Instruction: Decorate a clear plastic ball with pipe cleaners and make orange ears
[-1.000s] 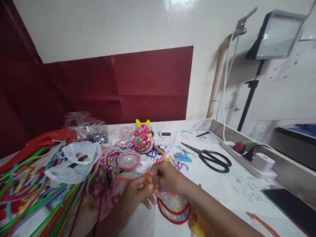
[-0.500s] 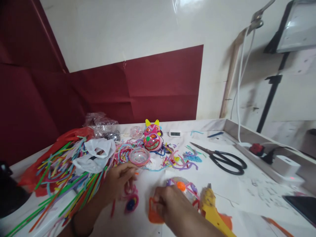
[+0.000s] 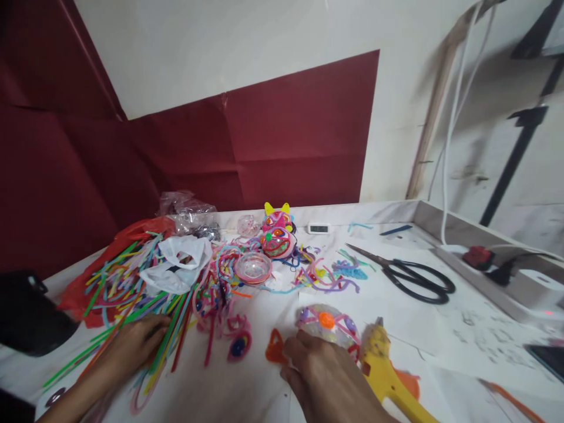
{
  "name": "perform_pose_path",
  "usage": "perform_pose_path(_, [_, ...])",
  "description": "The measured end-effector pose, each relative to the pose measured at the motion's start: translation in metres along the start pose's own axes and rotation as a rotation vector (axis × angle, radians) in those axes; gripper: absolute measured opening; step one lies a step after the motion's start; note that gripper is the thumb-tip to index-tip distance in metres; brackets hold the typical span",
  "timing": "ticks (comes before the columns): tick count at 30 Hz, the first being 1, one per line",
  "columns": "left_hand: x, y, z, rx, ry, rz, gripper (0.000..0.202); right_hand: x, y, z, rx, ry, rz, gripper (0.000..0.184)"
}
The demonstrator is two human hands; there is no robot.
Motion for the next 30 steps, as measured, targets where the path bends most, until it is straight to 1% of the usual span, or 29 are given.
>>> perform_pose_path(3, [0.007,0.003,0.002,-0.009,-0.019,0.002,0.029,0.002,-0.001,-0.007,0.005,0.004,-0.011,0.013])
perform_pose_path(7, [0.014,0.002,0.004,0.025,-0.144,0.073,0.021,0.006,-0.002,-0.016,0.015,-0.017,-0.066,0.015])
perform_pose_path(9, [0.014,0.003,0.004,0.030,-0.182,0.102,0.018,0.008,-0.003,-0.019,0.005,-0.016,-0.079,0.016])
perform_pose_path(12, [0.014,0.005,0.005,0.013,-0.189,0.109,0.016,0.009,-0.004,-0.021,0.007,-0.028,-0.058,0.017])
perform_pose_path(17, [0.015,0.004,0.008,0.003,-0.194,0.160,0.020,0.009,-0.004,-0.023,0.056,-0.035,-0.035,0.016])
perform_pose_path(21, [0.014,0.000,0.008,-0.001,-0.198,0.163,0.024,0.009,-0.006,-0.024,0.038,-0.025,-0.031,0.016])
perform_pose_path(23, [0.015,-0.001,0.005,0.056,-0.159,0.180,0.026,0.009,-0.007,-0.025,0.018,-0.006,-0.027,0.017])
perform_pose_path(26, [0.021,0.002,-0.002,0.172,0.005,0.194,0.032,0.007,-0.008,-0.028,0.024,0.005,-0.026,0.016])
perform_pose_path(27, [0.025,0.004,-0.005,0.176,0.062,0.193,0.034,0.006,-0.008,-0.030,0.032,0.002,-0.024,0.016])
perform_pose_path(28, [0.028,0.007,-0.007,0.155,0.099,0.190,0.034,0.005,-0.008,-0.031,0.036,-0.002,-0.021,0.016])
perform_pose_path(30, [0.035,0.013,-0.011,0.120,0.129,0.180,0.032,0.003,-0.008,-0.034,0.023,-0.008,-0.015,0.017])
Point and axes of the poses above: each hand's wrist, its own z-axis towards the middle knuckle, its own y-axis out of the palm, x = y × z, the point moved 1 cm from there along z, towards the middle knuckle, and after that the axes turned 9 degrees about -z, right-handed, at the moved point
